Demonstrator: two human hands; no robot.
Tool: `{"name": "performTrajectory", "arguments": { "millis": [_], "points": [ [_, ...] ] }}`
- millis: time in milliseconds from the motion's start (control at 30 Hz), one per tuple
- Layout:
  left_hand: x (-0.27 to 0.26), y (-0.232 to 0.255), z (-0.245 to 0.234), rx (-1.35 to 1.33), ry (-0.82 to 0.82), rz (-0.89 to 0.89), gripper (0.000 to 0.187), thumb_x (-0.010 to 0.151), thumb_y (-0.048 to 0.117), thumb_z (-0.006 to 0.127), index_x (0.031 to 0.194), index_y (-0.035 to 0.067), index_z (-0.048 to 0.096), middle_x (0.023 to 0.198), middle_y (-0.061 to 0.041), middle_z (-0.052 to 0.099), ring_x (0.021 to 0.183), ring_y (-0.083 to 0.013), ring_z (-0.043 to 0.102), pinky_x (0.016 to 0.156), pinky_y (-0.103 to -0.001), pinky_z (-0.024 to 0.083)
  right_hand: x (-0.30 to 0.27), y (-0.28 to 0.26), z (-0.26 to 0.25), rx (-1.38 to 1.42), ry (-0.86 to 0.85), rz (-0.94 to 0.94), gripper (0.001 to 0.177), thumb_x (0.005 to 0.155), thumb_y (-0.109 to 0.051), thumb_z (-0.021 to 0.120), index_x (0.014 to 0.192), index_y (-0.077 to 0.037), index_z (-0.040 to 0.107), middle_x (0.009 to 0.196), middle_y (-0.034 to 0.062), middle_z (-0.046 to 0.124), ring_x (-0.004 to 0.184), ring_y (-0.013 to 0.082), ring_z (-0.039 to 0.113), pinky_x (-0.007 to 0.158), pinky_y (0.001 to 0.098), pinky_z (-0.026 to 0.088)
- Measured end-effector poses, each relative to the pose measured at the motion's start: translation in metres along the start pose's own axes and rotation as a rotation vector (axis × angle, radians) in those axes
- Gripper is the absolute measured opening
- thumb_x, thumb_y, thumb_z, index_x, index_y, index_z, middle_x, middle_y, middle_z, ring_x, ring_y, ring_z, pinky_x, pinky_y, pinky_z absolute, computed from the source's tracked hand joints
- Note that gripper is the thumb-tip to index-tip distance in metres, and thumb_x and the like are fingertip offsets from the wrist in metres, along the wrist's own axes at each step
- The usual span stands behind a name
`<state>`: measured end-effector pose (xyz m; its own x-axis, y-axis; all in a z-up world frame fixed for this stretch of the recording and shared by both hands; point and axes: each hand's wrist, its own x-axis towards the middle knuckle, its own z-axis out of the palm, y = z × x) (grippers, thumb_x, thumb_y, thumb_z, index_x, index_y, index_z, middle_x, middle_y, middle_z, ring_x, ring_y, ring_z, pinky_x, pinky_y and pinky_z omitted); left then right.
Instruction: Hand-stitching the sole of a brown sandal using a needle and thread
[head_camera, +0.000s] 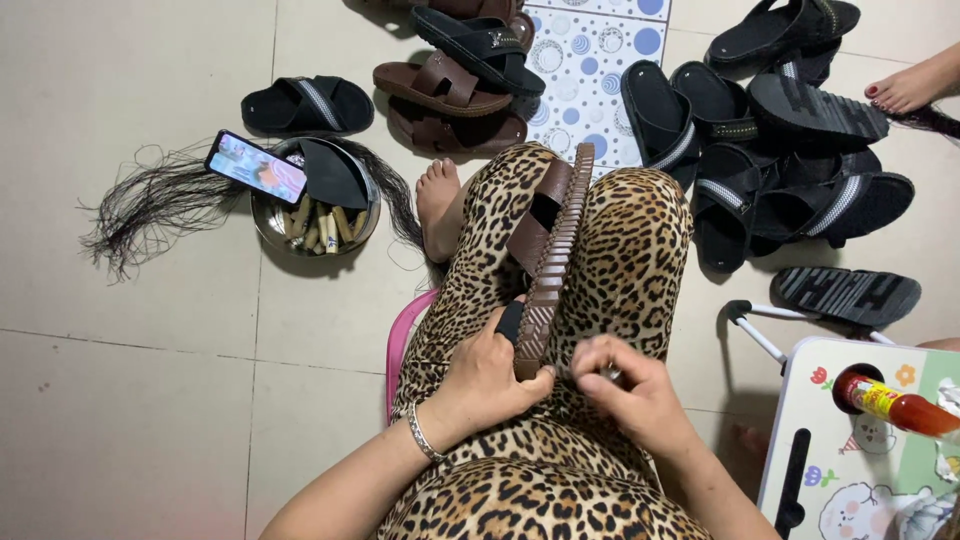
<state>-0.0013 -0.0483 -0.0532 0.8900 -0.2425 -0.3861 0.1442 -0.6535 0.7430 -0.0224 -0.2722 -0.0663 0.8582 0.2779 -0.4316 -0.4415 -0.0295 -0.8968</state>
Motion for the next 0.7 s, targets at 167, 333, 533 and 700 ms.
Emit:
{"name": "performTrajectory", "arguments": {
  "millis": [167,333,533,700],
  "points": [
    [-0.001,-0.001,0.002,0.026,-0.015,-0.021,0.095,0.074,0.049,0.074,0.149,0.004,0.037,0.121,-0.018,0.062,0.104,-0.0443,0.066,0.089,-0.054,0.052,-0.004,-0.002,-0.004,0.580,-0.148,-0.093,0.027,0.100,-0.023,0.067,0.080,-0.006,0.058,0.089,0.0092,0.058,0.054,0.0079,0.046,0.038,0.0196,0.037],
    [-0.005,-0.001,-0.011,-0.044,0.146,0.241,0.100,0.080,0.050,0.079,0.150,-0.001,0.030,0.140,-0.023,0.049,0.123,-0.0431,0.056,0.109,-0.054,0.046,-0.004,-0.005,-0.009,-0.017,-0.045,-0.094,0.027,0.093,-0.034,0.070,0.089,-0.007,0.068,0.095,0.0087,0.064,0.077,0.0144,0.060,0.067,0.0266,0.048],
    [-0.007,0.019,-0.026,0.008,0.385,0.701,0.031,0.093,0.023,0.074,0.103,-0.006,0.070,0.134,-0.019,0.053,0.138,-0.0393,0.040,0.115,-0.060,0.039,-0.003,-0.011,0.006,0.197,-0.102,-0.123,0.029,0.097,-0.029,0.068,0.083,-0.005,0.061,0.087,0.0090,0.054,0.068,0.0156,0.051,0.062,0.0267,0.043],
    [0.002,0.024,-0.024,-0.010,0.291,0.721,0.026,0.089,0.009,0.075,0.077,-0.009,0.061,0.120,-0.022,0.057,0.130,-0.0444,0.045,0.111,-0.064,0.040,0.002,-0.006,0.011,0.406,-0.013,-0.144,0.024,0.101,-0.020,0.063,0.085,-0.002,0.058,0.097,0.0144,0.054,0.054,0.0153,0.047,0.041,0.0230,0.043]
  ]
}}
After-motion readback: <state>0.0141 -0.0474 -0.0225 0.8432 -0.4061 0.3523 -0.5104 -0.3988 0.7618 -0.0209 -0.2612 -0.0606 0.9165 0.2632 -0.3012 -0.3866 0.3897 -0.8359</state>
